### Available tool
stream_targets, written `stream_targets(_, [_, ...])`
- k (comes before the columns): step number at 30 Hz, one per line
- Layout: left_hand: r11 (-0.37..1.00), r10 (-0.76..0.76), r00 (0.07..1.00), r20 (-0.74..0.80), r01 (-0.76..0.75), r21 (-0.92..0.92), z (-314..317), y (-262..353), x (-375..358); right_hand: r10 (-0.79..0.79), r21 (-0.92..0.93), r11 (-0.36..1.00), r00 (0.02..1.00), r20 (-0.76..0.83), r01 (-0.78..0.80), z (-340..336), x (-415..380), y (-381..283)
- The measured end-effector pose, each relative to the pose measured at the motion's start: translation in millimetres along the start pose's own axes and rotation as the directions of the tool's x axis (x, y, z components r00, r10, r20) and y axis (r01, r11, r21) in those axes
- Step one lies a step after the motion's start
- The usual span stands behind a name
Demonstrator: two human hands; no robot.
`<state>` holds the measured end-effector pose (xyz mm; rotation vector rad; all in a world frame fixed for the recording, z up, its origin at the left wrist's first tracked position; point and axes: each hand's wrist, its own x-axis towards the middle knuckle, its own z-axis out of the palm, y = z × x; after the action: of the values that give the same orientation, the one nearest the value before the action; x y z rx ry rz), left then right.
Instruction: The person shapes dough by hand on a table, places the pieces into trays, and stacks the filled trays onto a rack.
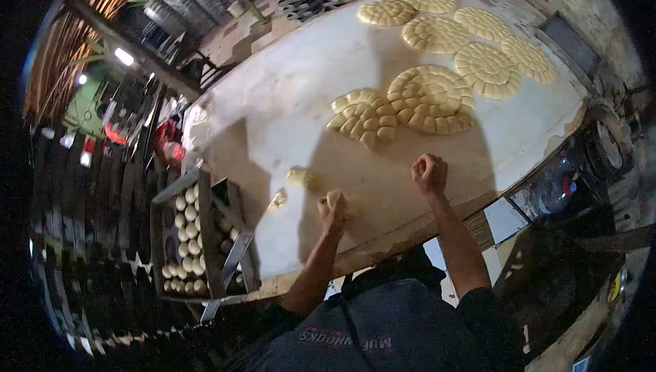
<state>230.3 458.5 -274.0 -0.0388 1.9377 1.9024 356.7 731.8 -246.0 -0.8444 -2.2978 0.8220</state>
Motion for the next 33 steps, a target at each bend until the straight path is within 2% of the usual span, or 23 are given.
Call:
stream_targets(1, [0.986, -0.045, 0.997, 0.057, 0.053, -0.157, -18, 4, -27, 0.003, -0.063, 0.998, 0.993, 0.116, 0.004, 8, -7, -13])
stream_targets(2, [0.984, -0.036, 0.998, 0.042, 0.043, -0.175, -32, 8, -42, -0.224, -0.224, 0.943, 0.967, 0.119, 0.246, 50, -26, -5])
stream_targets(3, [0.902, -0.032, 0.981, 0.192, 0.111, -0.417, -44, 13, -54, -0.439, -0.373, 0.804, 0.886, 0.153, 0.463, 98, -49, 8])
stream_targets(5, [0.744, 0.024, 0.946, 0.322, 0.198, -0.638, -70, 12, -61, -0.715, 0.214, 0.698, 0.651, 0.255, 0.683, 143, -96, -43])
stream_targets(6, [0.724, 0.041, 0.93, 0.365, 0.223, -0.652, -81, 8, -56, -0.429, 0.39, 0.877, 0.821, 0.377, 0.28, 128, -115, -109])
stream_targets(7, [0.706, 0.063, 0.909, 0.413, 0.252, -0.662, -90, 6, -52, -0.108, 0.467, 0.864, 0.837, 0.536, -0.188, 104, -131, -174])
stream_targets(8, [0.696, 0.077, 0.905, 0.418, 0.252, -0.672, -99, 5, -51, -0.112, 0.458, 0.872, 0.841, 0.53, -0.172, 116, -145, -186])
stream_targets(10, [0.921, 0.215, 0.934, 0.284, -0.098, -0.376, -112, 1, -46, 0.186, 0.462, 0.831, 0.937, 0.296, -0.311, 124, -155, -198])
stream_targets(11, [0.957, 0.235, 0.932, 0.275, -0.173, -0.233, -124, -5, -39, 0.239, 0.556, 0.677, 0.858, 0.455, -0.483, 108, -155, -198])
stream_targets(12, [0.956, 0.235, 0.934, 0.27, -0.172, -0.237, -140, -25, -32, 0.236, 0.552, 0.68, 0.857, 0.458, -0.482, 103, -155, -189])
stream_targets(14, [0.837, 0.539, 0.822, 0.185, -0.547, -0.008, -164, -58, -21, 0.073, 0.72, 0.602, 0.922, 0.38, -0.345, 90, -143, -136])
stream_targets(18, [0.963, 0.209, 0.977, -0.042, -0.213, -0.166, -188, -33, -59, 0.308, 0.604, 0.762, 0.951, -0.022, -0.233, 32, -108, -37])
stream_targets(19, [0.86, 0.439, 0.895, 0.077, -0.443, 0.254, -193, -38, -74, 0.231, 0.459, 0.866, 0.973, -0.016, -0.198, 8, -105, -37])
stream_targets(20, [0.539, 0.568, 0.776, 0.276, -0.603, 0.588, -194, -37, -78, 0.151, 0.303, 0.942, 0.989, 0.002, -0.144, -10, -108, -30])
stream_targets(21, [0.537, 0.577, 0.775, 0.259, -0.598, 0.594, -197, -28, -69, -0.36, -0.125, 0.924, 0.932, 0.032, 0.361, -10, -114, 24])
stream_targets(22, [0.214, 0.564, 0.656, 0.503, -0.703, 0.678, -202, -18, -58, -0.725, -0.461, 0.49, 0.639, 0.256, 0.74, -5, -106, 77])
stream_targets(23, [-0.125, 0.444, 0.542, 0.713, -0.751, 0.649, -198, -11, -51, -0.739, -0.445, 0.479, 0.621, 0.261, 0.756, -13, -82, 70])
stream_targets(24, [-0.119, 0.44, 0.565, 0.698, -0.734, 0.669, -182, 11, -45, -0.642, -0.301, 0.641, 0.708, 0.294, 0.706, -28, -66, 51])
stream_targets(26, [0.201, 0.668, 0.636, 0.386, -0.654, 0.729, -144, 73, -23, -0.529, -0.127, 0.786, 0.764, 0.37, 0.606, -26, -31, 9])
stream_targets(27, [0.202, 0.656, 0.653, 0.378, -0.635, 0.745, -124, 73, -11, -0.486, -0.104, 0.832, 0.806, 0.338, 0.545, -14, -7, -10])
stream_targets(29, [0.435, 0.459, 0.857, 0.233, -0.446, 0.782, -76, 61, 6, -0.422, -0.064, 0.88, 0.838, 0.347, 0.47, 13, -2, -29])
stream_targets(32, [0.468, 0.469, 0.836, 0.284, -0.508, 0.723, -20, 50, -33, -0.421, 0.004, 0.885, 0.795, 0.437, 0.466, 54, -49, -29])
stream_targets(33, [0.314, 0.527, 0.76, 0.381, -0.59, 0.743, -21, 26, -49, -0.507, 0.035, 0.823, 0.704, 0.497, 0.567, 39, -65, -25])
